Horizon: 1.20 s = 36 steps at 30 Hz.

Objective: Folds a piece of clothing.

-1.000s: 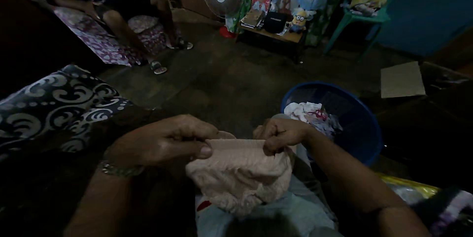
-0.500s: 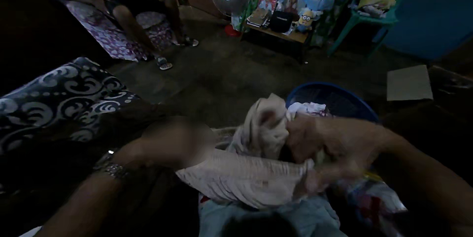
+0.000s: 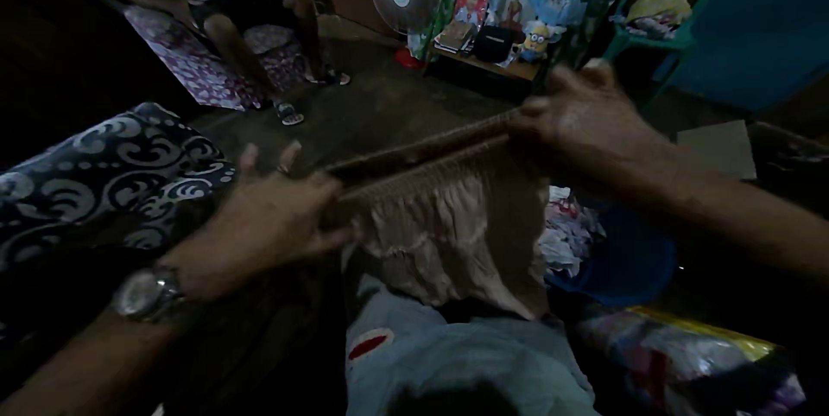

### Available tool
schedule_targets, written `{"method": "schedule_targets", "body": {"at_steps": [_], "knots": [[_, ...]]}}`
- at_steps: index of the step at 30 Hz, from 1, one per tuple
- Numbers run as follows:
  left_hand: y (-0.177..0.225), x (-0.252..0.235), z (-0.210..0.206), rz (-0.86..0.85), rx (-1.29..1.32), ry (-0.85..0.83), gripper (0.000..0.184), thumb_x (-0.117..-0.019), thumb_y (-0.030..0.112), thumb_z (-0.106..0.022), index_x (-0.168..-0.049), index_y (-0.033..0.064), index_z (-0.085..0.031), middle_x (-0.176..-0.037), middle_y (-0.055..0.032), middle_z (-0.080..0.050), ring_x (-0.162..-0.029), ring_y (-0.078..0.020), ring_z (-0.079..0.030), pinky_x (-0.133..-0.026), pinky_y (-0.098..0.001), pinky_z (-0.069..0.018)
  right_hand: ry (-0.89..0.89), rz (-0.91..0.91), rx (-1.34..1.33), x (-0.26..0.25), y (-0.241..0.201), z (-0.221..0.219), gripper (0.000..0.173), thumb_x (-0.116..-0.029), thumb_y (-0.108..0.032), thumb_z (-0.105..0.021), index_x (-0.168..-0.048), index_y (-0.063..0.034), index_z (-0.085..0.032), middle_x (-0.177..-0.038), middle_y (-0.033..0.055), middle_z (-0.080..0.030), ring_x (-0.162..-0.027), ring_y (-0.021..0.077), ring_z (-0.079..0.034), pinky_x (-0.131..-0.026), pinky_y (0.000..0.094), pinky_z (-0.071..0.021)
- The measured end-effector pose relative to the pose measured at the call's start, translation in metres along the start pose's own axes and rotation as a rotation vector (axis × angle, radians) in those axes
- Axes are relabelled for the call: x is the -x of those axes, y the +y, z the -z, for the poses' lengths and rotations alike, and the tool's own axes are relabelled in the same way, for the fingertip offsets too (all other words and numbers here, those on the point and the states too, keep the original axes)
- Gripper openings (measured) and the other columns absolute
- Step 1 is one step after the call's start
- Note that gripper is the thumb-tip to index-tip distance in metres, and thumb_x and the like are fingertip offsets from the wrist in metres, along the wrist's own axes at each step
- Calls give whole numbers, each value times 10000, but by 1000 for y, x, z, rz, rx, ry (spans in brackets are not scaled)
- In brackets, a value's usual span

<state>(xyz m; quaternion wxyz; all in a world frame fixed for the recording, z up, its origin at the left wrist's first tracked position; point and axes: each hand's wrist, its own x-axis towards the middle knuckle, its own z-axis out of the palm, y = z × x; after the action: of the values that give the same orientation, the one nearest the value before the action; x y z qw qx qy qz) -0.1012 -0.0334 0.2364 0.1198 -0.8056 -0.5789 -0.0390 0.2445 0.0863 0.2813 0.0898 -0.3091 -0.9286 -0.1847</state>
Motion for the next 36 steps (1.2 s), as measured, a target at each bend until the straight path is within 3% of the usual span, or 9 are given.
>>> {"method": "schedule_targets", "body": {"at_steps": [3, 6, 11, 15, 23, 28, 30, 33, 36], "knots": [[-18, -15, 44, 93, -77, 406, 393, -998, 300, -545, -1136, -59, -623, -1180, -338, -630, -1274, -617, -456, -1065, -801, -234, 409, -150, 82, -11, 12, 30, 198, -1039, -96, -514, -1117, -53, -691, -1097, 200, -699, -1136, 501, -593, -960, 745, -356], [-12, -18, 18, 249, -24, 708, 369, -1061, 236, -495, -1226, -81, -587, -1261, -273, -607, -1228, -387, -573, -1060, -528, -429, 975, -119, 70, -22, 18, -11, 155, -1023, -173, -613, -1035, -109, -754, -1056, 146, -748, -1016, 349, -668, -978, 584, -409], [-25, -42, -47, 137, 58, -225, 159, -1000, 199, -655, -1096, 90, -718, -980, -154, -731, -981, -375, -690, -1029, -619, -431, -215, 6, -154, -43, 30, -88, 178, -984, -194, -664, -1122, -126, -753, -1081, 128, -728, -1139, 385, -619, -1006, 632, -398], [-55, -72, -31, 183, 81, -153, 165, -1035, 159, -601, -1085, 29, -689, -953, -229, -706, -928, -466, -683, -842, -670, -493, -77, 20, -94, -75, 42, -85, 176, -1013, -134, -590, -1068, -88, -751, -1156, 121, -724, -1181, 412, -591, -964, 617, -396], [-39, -56, -47, 113, 148, 313, 205, -963, 6, -601, -1104, -138, -641, -1146, -348, -645, -1074, -540, -636, -917, -665, -495, 539, 20, -102, -48, 19, -100, 121, -965, -102, -635, -988, -65, -748, -1029, 169, -724, -991, 419, -643, -868, 606, -454], [-37, -56, -88, 165, 349, -165, 226, -1005, 39, -607, -1200, 23, -719, -1040, -225, -728, -1011, -427, -687, -965, -626, -480, -226, 21, -209, -44, 21, -140, 270, -977, -171, -661, -1235, -178, -739, -1094, 111, -741, -1148, 366, -622, -1060, 581, -382], [-46, -57, -80, 161, 417, -53, 259, -1010, 35, -582, -1234, -10, -704, -1054, -264, -714, -1013, -444, -684, -933, -630, -496, -201, 4, -251, -54, 24, -131, 182, -969, -106, -646, -1105, -31, -739, -1120, 172, -712, -1189, 408, -592, -1073, 571, -398], [-60, -54, -73, 87, 514, 150, 125, -910, 50, -652, -878, -69, -673, -928, -200, -645, -829, -302, -617, -738, -504, -501, -110, -16, -423, -58, 36, -115, 230, -1015, -157, -612, -1053, 40, -725, -1119, 220, -687, -1173, 423, -606, -1014, 558, -484], [-51, -43, -58, 169, 613, 208, 142, -856, 45, -666, -793, -74, -622, -1120, -207, -612, -1007, -251, -588, -846, -426, -492, 107, -57, -612, -48, 32, -99, 157, -964, -65, -653, -1019, 57, -734, -980, 211, -666, -923, 339, -662, -868, 467, -543]]}}
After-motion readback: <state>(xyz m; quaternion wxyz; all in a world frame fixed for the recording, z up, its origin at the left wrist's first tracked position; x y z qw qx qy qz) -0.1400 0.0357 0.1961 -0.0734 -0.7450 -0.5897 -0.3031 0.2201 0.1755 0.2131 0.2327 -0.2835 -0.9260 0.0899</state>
